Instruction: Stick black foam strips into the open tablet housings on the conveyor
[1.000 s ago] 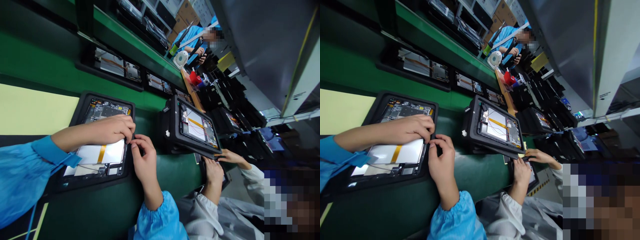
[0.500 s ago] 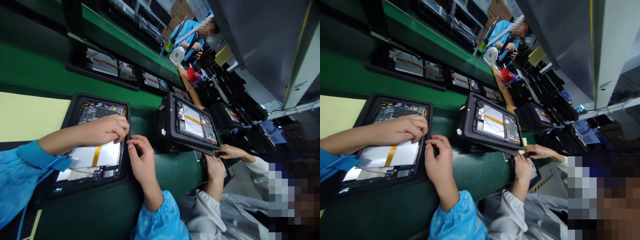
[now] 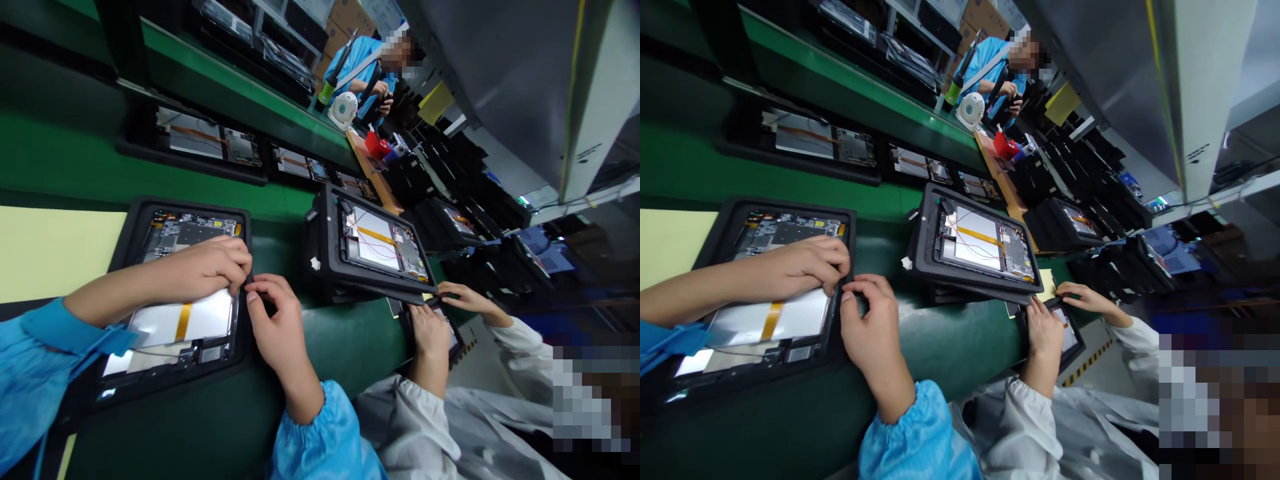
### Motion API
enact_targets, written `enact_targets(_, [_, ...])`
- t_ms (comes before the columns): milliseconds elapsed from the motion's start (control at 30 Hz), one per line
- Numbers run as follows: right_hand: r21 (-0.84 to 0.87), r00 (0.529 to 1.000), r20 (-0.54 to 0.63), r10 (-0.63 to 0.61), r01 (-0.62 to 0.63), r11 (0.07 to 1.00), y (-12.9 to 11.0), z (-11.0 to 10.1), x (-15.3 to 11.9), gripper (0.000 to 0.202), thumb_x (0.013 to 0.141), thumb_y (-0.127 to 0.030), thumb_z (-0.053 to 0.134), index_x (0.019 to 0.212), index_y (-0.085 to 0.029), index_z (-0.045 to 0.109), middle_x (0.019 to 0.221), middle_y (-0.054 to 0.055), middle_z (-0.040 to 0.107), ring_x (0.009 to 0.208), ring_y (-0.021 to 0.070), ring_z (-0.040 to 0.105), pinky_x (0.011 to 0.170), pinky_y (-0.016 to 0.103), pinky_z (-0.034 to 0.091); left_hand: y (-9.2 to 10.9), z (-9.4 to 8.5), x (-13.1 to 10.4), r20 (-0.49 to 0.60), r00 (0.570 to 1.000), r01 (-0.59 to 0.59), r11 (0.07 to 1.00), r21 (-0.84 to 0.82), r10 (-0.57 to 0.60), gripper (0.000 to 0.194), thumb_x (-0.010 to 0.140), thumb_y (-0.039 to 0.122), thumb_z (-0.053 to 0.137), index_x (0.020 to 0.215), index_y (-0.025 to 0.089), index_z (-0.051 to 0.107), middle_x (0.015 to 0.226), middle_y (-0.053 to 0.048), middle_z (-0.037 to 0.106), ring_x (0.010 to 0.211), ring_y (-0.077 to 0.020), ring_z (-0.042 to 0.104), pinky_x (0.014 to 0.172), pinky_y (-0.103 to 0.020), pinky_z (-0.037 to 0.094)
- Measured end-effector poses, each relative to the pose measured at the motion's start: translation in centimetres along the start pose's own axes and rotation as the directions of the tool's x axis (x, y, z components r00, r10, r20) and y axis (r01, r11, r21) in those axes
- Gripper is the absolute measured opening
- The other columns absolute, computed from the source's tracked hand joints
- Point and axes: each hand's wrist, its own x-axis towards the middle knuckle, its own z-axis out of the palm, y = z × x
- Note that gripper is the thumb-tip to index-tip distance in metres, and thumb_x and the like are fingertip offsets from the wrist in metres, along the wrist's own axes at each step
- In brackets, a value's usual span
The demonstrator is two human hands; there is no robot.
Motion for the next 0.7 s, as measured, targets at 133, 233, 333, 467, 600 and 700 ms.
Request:
enact_targets(133, [-0.008,1.0,-0.002,0.001,-0.001,1.0,0.0,0.0,-0.1,0.016,0.089,-0.017,0.059,0.092,-0.02,0.075,0.109,0.008,0.07,0.107,0.0212,0.068,0.095,0.035,0.054,-0.6,0.0,-0.4,-0.036,0.996,-0.086,0.995,-0.048,0.084,0.047,0.09,0.026,0.032,0.066,0.024,0.072,0.079,0.003,0.065,0.091,-0.0147,0.057,0.09,-0.036,0.044])
enact_targets(233, [-0.005,1.0,0.0,-0.002,0.002,1.0,0.0,-0.1,-0.1,0.017,0.089,-0.017,0.059,0.093,-0.02,0.075,0.109,0.008,0.07,0.106,0.0214,0.069,0.095,0.035,0.055,-0.7,-0.1,-0.7,-0.05,0.991,-0.128,0.99,-0.061,0.125,0.043,0.092,0.017,0.037,0.076,0.026,0.076,0.085,0.0,0.066,0.093,-0.0171,0.055,0.09,-0.035,0.041])
enact_targets(333, [-0.002,1.0,-0.002,-0.002,0.002,1.0,0.0,0.0,0.0,0.016,0.088,-0.018,0.059,0.093,-0.02,0.074,0.109,0.008,0.07,0.105,0.0216,0.069,0.091,0.034,0.056,-0.4,0.0,-0.6,-0.018,0.991,-0.135,0.99,-0.046,0.135,0.039,0.091,0.014,0.04,0.073,0.024,0.073,0.085,-0.002,0.066,0.092,-0.0191,0.054,0.089,-0.035,0.039])
enact_targets(467, [-0.02,0.999,0.0,0.037,-0.037,0.999,0.3,0.1,-0.2,0.019,0.088,-0.019,0.058,0.1,-0.019,0.072,0.108,0.008,0.07,0.091,0.0189,0.07,0.074,0.029,0.057,-0.4,-0.3,-0.5,-0.023,0.991,-0.13,0.99,-0.049,0.129,0.04,0.092,0.015,0.038,0.065,0.021,0.067,0.081,-0.002,0.064,0.09,-0.019,0.053,0.089,-0.034,0.038])
enact_targets(600, [-0.062,0.997,-0.014,0.077,-0.078,0.995,0.9,0.3,-0.7,0.033,0.087,-0.02,0.058,0.118,-0.019,0.068,0.111,0.009,0.071,0.085,0.0174,0.069,0.071,0.029,0.058,-0.4,-1.8,-2.3,-0.267,0.964,-0.015,1.0,-0.004,0.013,0.045,0.097,0.026,0.035,0.067,0.021,0.069,0.094,-0.005,0.069,0.098,-0.0214,0.057,0.096,-0.035,0.042])
enact_targets(700, [-0.091,0.998,-0.023,0.061,-0.063,0.994,1.3,0.4,-0.8,0.035,0.085,-0.023,0.061,0.119,-0.024,0.07,0.108,0.007,0.073,0.083,0.0172,0.069,0.072,0.029,0.058,0.1,-2.0,-5.9,-0.552,0.791,0.433,0.879,0.198,-0.265,0.051,0.096,0.042,0.032,0.105,0.014,0.074,0.12,-0.017,0.067,0.117,-0.034,0.054,0.106,-0.053,0.04])
